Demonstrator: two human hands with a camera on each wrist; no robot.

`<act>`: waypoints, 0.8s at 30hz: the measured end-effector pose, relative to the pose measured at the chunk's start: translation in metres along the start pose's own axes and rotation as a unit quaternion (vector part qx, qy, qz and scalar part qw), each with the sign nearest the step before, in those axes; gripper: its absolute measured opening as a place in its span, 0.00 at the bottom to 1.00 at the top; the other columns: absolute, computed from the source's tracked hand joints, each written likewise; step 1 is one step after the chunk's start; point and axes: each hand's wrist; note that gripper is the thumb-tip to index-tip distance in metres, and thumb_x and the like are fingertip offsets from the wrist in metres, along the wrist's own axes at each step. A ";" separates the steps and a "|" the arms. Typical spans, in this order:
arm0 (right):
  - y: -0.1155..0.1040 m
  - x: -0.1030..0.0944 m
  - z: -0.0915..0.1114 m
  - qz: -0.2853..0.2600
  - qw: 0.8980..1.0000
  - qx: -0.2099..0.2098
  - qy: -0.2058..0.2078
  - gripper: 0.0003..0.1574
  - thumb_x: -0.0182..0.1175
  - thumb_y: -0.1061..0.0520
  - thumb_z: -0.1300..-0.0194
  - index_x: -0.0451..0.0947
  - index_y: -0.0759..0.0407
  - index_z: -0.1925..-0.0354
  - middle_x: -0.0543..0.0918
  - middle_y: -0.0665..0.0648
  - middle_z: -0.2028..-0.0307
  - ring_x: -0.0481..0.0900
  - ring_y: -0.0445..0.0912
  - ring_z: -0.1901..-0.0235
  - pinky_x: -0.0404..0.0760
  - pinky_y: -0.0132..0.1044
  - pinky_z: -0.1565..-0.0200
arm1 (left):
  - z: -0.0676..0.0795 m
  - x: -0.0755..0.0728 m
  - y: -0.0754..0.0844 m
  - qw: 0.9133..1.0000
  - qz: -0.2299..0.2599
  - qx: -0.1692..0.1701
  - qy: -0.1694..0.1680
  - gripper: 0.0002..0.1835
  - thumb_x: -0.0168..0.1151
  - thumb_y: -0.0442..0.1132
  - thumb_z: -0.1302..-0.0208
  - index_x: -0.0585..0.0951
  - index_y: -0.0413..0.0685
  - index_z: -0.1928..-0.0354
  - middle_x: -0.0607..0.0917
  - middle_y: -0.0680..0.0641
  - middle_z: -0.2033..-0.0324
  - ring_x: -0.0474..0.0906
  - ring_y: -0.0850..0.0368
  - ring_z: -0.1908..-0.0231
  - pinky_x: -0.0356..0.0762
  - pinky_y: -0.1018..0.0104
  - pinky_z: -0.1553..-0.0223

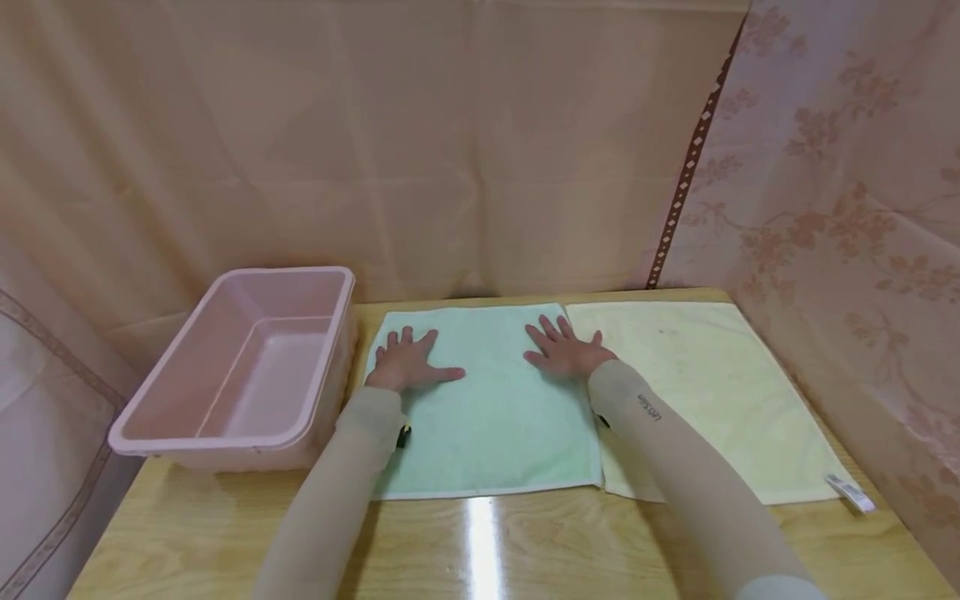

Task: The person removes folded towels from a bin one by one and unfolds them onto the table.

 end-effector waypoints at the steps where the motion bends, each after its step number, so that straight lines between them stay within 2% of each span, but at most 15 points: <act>1: 0.001 0.001 -0.001 -0.002 1.000 -0.003 0.003 0.53 0.31 0.18 0.31 0.31 0.35 0.19 0.25 0.48 0.20 0.19 0.53 0.23 0.19 0.79 0.41 | -0.001 0.000 0.000 1.000 -0.001 -0.002 0.000 0.59 0.61 0.78 0.46 0.53 0.58 0.19 0.45 0.32 0.22 0.36 0.29 0.24 0.38 0.29 0.29; 7: -0.004 0.002 0.007 -0.006 1.000 -0.015 0.010 0.52 0.32 0.19 0.30 0.32 0.34 0.19 0.26 0.50 0.20 0.20 0.56 0.23 0.20 0.81 0.43 | 0.000 -0.002 -0.001 1.000 -0.003 -0.021 -0.015 0.61 0.58 0.82 0.49 0.48 0.63 0.18 0.37 0.33 0.21 0.27 0.27 0.25 0.31 0.28 0.30; 16: -0.019 -0.009 0.020 0.012 1.000 -0.019 0.019 0.47 0.33 0.26 0.24 0.33 0.38 0.18 0.28 0.52 0.19 0.22 0.57 0.22 0.25 0.77 0.36 | 0.002 -0.013 -0.005 0.999 -0.001 -0.010 -0.033 0.61 0.56 0.82 0.47 0.45 0.63 0.18 0.32 0.34 0.22 0.23 0.29 0.25 0.27 0.30 0.30; 18: -0.020 -0.011 0.022 0.008 0.999 -0.029 0.027 0.46 0.34 0.28 0.23 0.35 0.40 0.18 0.30 0.54 0.19 0.23 0.58 0.23 0.25 0.76 0.35 | 0.001 -0.016 -0.006 0.999 -0.009 0.007 -0.032 0.59 0.54 0.81 0.43 0.45 0.62 0.18 0.33 0.33 0.22 0.23 0.30 0.25 0.28 0.31 0.29; 20: -0.021 -0.014 0.026 0.005 0.998 -0.042 0.047 0.45 0.34 0.29 0.22 0.37 0.43 0.18 0.32 0.56 0.19 0.23 0.59 0.23 0.25 0.74 0.34 | -0.001 -0.019 -0.006 0.999 -0.029 0.040 -0.016 0.56 0.50 0.79 0.39 0.46 0.59 0.18 0.36 0.33 0.22 0.25 0.31 0.24 0.29 0.32 0.28; 22: -0.021 -0.019 0.030 0.005 0.996 -0.054 0.076 0.44 0.33 0.31 0.21 0.39 0.45 0.18 0.33 0.58 0.19 0.23 0.60 0.23 0.24 0.72 0.33 | -0.001 -0.022 -0.004 0.995 -0.048 0.080 0.015 0.51 0.45 0.77 0.34 0.47 0.59 0.18 0.39 0.34 0.21 0.26 0.35 0.23 0.30 0.35 0.27; 24: -0.019 -0.024 0.036 0.015 0.992 -0.062 0.105 0.43 0.31 0.31 0.20 0.40 0.47 0.18 0.33 0.58 0.19 0.21 0.59 0.23 0.24 0.71 0.32 | -0.001 -0.026 -0.001 0.988 -0.079 0.122 0.054 0.47 0.40 0.75 0.30 0.48 0.59 0.18 0.41 0.36 0.21 0.28 0.37 0.22 0.32 0.36 0.27</act>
Point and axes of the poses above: each hand's wrist, its own z-axis away from the middle knuckle, its own x-axis out of the palm, y = z × x
